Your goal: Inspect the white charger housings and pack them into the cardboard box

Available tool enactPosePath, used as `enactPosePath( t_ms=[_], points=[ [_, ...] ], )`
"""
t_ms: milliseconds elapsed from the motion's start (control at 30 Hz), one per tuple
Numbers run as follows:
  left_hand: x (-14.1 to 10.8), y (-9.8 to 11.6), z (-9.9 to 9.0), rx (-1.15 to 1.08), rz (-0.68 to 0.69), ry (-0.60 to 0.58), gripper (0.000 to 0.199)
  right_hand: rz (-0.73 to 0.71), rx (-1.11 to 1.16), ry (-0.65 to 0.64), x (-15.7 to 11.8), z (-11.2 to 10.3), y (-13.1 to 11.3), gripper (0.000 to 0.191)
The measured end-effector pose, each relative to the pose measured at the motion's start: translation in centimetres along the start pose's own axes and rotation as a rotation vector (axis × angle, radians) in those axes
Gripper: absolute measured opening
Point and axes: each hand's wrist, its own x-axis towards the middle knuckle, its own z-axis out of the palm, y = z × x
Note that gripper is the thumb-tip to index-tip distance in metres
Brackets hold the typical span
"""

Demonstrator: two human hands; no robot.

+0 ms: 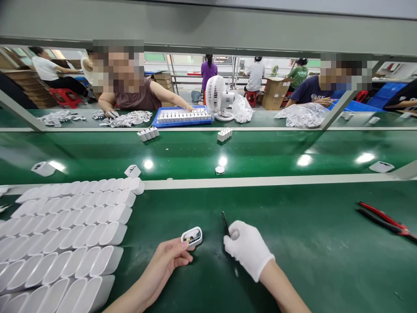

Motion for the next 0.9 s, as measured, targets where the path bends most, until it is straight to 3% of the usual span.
enactPosePath(
  t_ms=[133,267,433,700,900],
  points=[
    [0.0,-0.3,0.1,0.004,0.012,-0.008,0.044,-0.052,0.729,0.005,-1.6,1.3,-1.8,0.039],
    [-0.1,-0.6,0.1,0.075,0.045,-0.025,0.047,-0.015,1.029,0.049,-2.1,2.2,-2.0,0.042],
    [-0.2,-0.4,0.0,0.108,0.025,-0.056,0.048,-0.066,1.109,0.151,-1.4,3.8,-0.9,0.039],
    [-0.5,-0.3,0.5,0.101,0.041,-0.008,0.053,-0.117,1.155,0.169,-1.2,4.9,-0.5,0.036],
    [-0.3,-0.4,0.2,0.096,0.023,0.0,0.045,-0.146,1.114,0.185,-1.5,5.2,-0.3,0.033]
  ],
)
